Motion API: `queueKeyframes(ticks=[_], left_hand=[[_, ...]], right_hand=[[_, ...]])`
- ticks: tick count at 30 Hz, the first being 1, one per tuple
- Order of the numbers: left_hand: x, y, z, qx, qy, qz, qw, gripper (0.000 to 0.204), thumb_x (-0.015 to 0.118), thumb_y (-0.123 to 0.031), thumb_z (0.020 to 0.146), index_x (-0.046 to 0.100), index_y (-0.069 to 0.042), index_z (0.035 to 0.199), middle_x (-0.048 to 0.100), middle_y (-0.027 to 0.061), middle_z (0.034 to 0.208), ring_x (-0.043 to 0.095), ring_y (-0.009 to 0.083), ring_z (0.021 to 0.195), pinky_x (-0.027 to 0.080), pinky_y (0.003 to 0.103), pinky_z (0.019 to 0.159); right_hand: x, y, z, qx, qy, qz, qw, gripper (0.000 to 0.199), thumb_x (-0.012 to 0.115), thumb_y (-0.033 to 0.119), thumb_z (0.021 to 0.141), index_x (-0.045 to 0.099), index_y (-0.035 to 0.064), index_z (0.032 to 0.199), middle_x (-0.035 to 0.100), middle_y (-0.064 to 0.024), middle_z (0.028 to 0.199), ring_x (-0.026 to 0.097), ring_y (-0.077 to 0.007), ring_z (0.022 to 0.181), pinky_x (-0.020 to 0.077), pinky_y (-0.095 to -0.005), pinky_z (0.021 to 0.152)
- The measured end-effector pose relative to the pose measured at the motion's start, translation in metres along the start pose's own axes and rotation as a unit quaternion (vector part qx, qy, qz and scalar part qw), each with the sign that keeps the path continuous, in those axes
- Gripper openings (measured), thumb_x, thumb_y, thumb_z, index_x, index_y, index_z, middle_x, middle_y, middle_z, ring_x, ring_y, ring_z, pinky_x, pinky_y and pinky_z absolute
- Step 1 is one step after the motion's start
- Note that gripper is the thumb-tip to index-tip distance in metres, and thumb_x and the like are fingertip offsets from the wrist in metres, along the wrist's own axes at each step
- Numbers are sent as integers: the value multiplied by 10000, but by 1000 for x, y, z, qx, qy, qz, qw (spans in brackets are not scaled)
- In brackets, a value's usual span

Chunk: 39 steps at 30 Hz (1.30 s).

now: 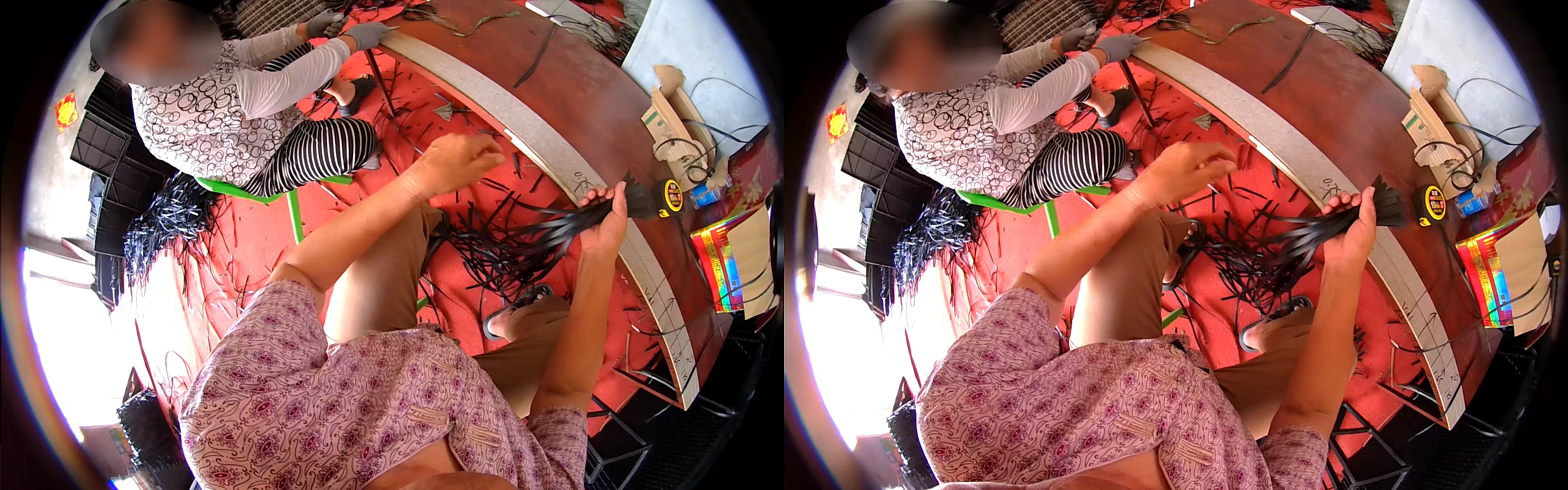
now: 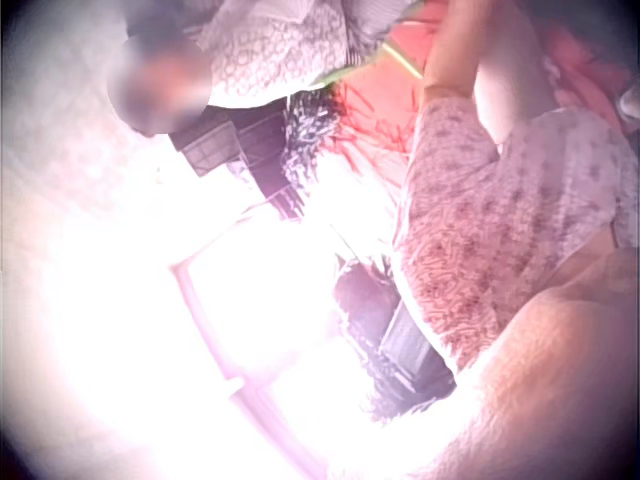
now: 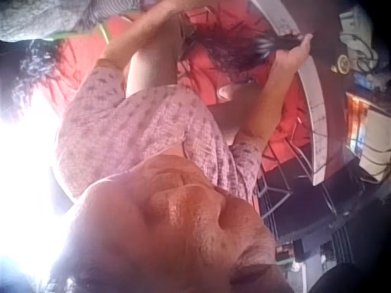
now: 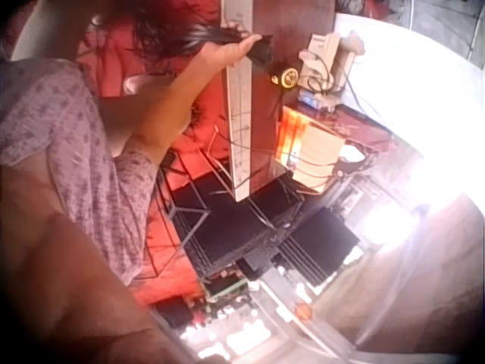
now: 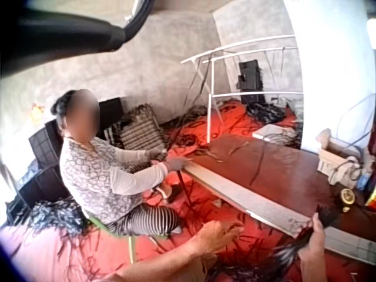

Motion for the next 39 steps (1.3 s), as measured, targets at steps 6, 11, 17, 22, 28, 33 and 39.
queueKeyframes(ticks=[6,11,17,22,28,33,39], left_hand=[[-11,70,-5,-114,-59,-102,986,251,554,-225,929,643,9,946,628,47,687,617,109,656,498,285,626],[-20,82,-5,-103,-99,2,990,263,562,-246,910,652,1,922,631,69,647,626,139,604,495,296,596],[-16,84,-4,-91,-107,46,989,268,568,-271,900,658,-18,896,634,81,645,642,176,600,493,312,586],[-13,79,-2,-79,-115,63,988,261,574,-261,891,659,-15,894,628,102,646,641,196,596,493,328,587],[-13,77,0,-85,-121,49,988,261,576,-256,894,659,-10,898,626,103,644,638,177,593,493,318,582],[-21,83,-6,-121,-152,-34,980,253,598,-290,867,681,-52,860,649,122,653,665,251,623,514,374,623],[-41,67,-16,-81,-211,14,974,230,601,-248,878,665,-28,860,638,125,651,639,252,589,499,351,585]], right_hand=[[11,-19,-5,56,32,12,998,326,580,369,929,458,136,736,466,18,692,504,-147,691,437,-294,629],[11,-25,1,71,56,71,993,330,561,390,936,484,149,723,400,60,589,418,-93,536,373,-247,522],[8,-16,6,28,23,65,997,339,545,400,944,492,152,719,360,77,540,309,-58,423,281,-233,420],[11,-6,1,-12,-59,10,998,321,595,361,923,478,156,706,320,82,520,284,-55,412,249,-232,404],[4,-6,6,-22,-45,-48,998,135,663,210,873,582,127,804,302,80,548,280,-52,425,234,-231,410],[-1,-6,6,-14,-69,-60,996,141,624,131,865,645,96,1001,299,90,568,271,-45,438,234,-231,419],[1,-6,6,-11,-66,-67,996,147,609,130,869,640,99,1010,300,90,571,278,-45,442,235,-232,425]])
Point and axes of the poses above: each hand's wrist, its own z-axis towards the middle knuckle, its own x-axis out of the palm, y = z × x, the point moved 8 cm from there along z, towards the middle knuckle
